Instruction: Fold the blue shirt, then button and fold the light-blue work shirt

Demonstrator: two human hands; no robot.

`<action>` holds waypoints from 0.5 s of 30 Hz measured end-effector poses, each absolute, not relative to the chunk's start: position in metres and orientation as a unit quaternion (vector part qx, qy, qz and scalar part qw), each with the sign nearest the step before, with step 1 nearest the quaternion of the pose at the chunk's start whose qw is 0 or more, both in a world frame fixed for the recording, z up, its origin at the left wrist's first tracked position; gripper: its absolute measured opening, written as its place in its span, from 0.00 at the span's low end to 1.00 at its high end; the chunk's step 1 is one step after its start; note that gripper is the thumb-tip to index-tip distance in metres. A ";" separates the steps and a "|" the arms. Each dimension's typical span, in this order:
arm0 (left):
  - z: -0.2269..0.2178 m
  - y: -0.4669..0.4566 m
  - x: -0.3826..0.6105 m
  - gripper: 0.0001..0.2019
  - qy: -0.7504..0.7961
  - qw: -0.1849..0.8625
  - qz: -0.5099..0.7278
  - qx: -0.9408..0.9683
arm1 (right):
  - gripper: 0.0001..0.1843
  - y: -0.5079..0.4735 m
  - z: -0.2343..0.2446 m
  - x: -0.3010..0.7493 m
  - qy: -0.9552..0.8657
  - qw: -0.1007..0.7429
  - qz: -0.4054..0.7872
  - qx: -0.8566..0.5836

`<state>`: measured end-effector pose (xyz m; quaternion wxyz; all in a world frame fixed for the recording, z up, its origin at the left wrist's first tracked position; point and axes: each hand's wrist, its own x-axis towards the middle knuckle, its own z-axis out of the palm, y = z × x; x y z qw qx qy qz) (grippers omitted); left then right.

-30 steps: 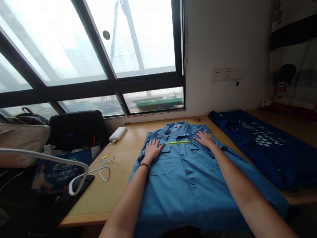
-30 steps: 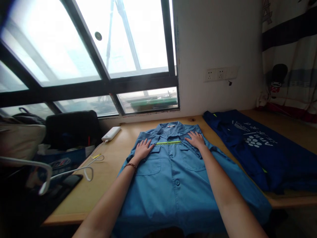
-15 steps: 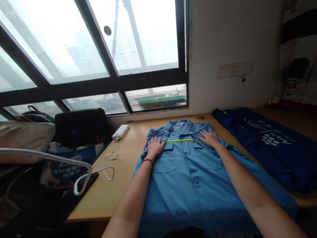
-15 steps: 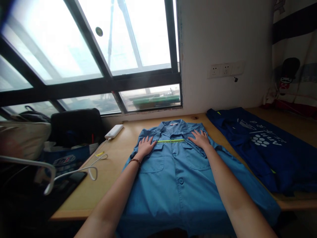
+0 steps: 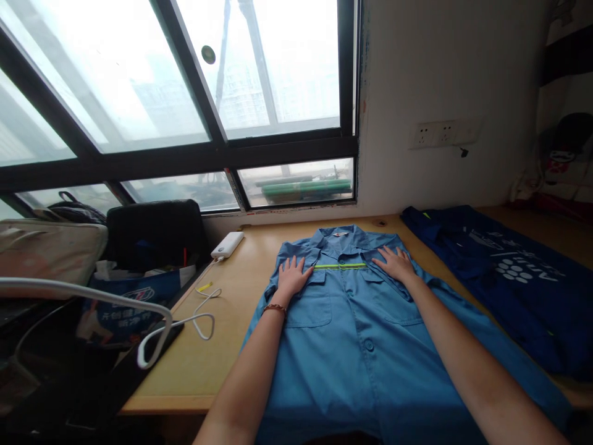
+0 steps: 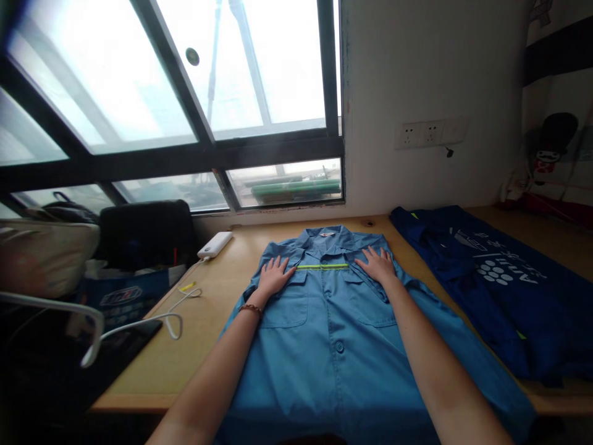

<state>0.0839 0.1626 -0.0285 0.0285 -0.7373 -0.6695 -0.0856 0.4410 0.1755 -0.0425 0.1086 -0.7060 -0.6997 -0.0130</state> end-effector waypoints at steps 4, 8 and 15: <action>-0.028 0.163 0.084 0.36 -0.670 0.027 -0.085 -0.737 | 0.39 0.176 -0.043 0.442 -0.705 0.107 -0.011 -0.701; -0.028 0.162 0.083 0.36 -0.667 0.030 -0.093 -0.739 | 0.38 0.176 -0.041 0.440 -0.704 0.096 -0.009 -0.704; -0.025 0.161 0.084 0.34 -0.671 0.025 -0.095 -0.735 | 0.37 0.175 -0.039 0.439 -0.705 0.095 -0.005 -0.703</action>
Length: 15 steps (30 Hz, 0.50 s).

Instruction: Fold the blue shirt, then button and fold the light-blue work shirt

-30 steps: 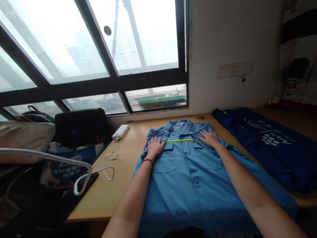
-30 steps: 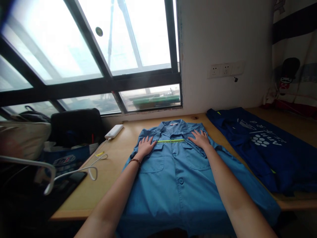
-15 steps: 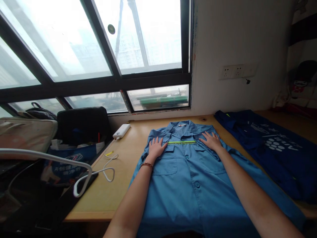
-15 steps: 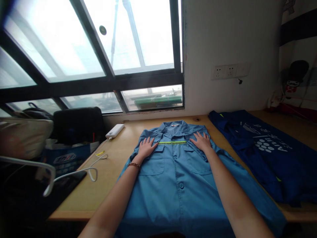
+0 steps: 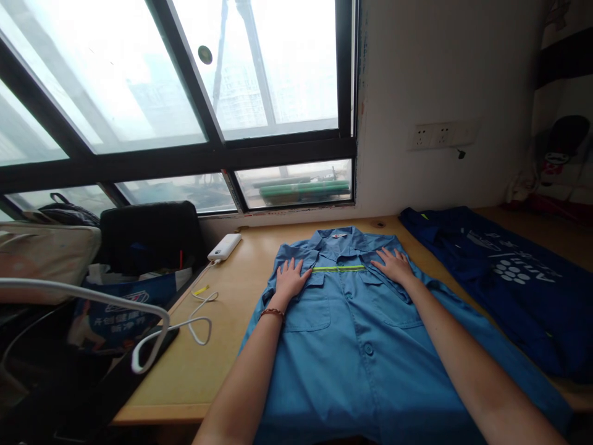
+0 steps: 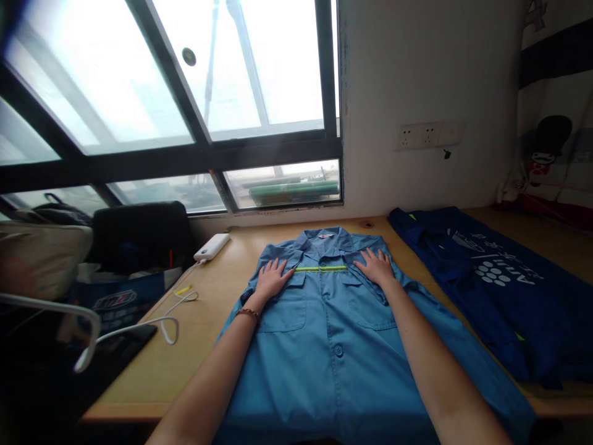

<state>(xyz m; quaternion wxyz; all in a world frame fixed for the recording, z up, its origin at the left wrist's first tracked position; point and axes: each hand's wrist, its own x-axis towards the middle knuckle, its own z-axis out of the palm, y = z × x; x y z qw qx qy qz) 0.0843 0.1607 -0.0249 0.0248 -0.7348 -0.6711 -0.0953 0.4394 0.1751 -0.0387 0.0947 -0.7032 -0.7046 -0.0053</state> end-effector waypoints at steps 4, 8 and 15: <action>-0.023 0.158 0.086 0.33 -0.672 0.018 -0.098 -0.734 | 0.36 0.173 -0.040 0.438 -0.703 0.102 0.000 -0.704; -0.022 0.156 0.088 0.31 -0.667 -0.005 -0.141 -0.732 | 0.34 0.177 -0.041 0.438 -0.701 0.149 0.001 -0.697; -0.001 0.187 0.067 0.23 -0.680 -0.270 -0.480 -0.483 | 0.21 0.219 -0.020 0.485 -0.551 0.362 0.072 -0.748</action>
